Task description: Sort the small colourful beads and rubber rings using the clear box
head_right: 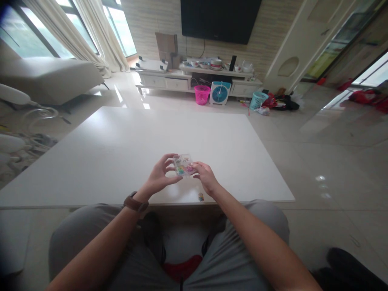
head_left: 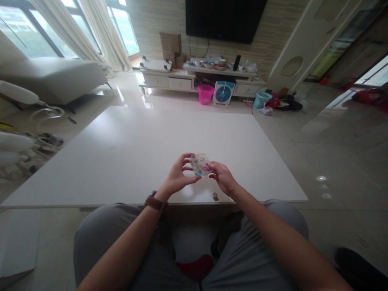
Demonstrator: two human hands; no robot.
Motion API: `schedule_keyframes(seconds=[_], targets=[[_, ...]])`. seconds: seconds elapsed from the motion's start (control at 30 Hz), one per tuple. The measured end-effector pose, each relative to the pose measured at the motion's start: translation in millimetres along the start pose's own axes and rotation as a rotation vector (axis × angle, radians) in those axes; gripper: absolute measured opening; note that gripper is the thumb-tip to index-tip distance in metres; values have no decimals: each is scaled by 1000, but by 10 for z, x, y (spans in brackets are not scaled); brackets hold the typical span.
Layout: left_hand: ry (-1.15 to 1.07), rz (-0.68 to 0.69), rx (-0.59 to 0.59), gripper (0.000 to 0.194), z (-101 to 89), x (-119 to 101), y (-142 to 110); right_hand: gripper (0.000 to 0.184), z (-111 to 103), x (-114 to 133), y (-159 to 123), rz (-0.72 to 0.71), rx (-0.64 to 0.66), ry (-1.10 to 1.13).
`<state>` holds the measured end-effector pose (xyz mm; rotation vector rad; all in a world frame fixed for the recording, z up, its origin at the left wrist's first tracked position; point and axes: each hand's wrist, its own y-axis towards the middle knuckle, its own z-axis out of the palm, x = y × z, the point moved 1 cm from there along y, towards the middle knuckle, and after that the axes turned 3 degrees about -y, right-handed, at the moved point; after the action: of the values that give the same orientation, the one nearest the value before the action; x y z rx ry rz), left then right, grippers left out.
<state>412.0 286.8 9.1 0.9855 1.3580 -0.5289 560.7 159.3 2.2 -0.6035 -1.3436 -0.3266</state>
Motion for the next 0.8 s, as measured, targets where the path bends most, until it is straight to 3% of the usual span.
schedule_keyframes(seconds=[0.1,0.2,0.37,0.53,0.67,0.8], targets=[[178,70,-40,70,-4,-25,4,38,2,-2,14,-58,-25,-63],[303,133,-38,73,13,-61,-2,45,19,15,4,-62,34,-84],[266,187,-11,82,55,-61,-40,53,85,-14,-47,-46,129,-42],[253,202,28,92,28,-15,-57,47,103,-3,-79,47,94,136],[248,213,21,97,-8,-32,-40,34,-108,313,-123,88,154,437],[269,228,7,90,-17,-58,-26,37,-408,622,-127,-152,119,655]])
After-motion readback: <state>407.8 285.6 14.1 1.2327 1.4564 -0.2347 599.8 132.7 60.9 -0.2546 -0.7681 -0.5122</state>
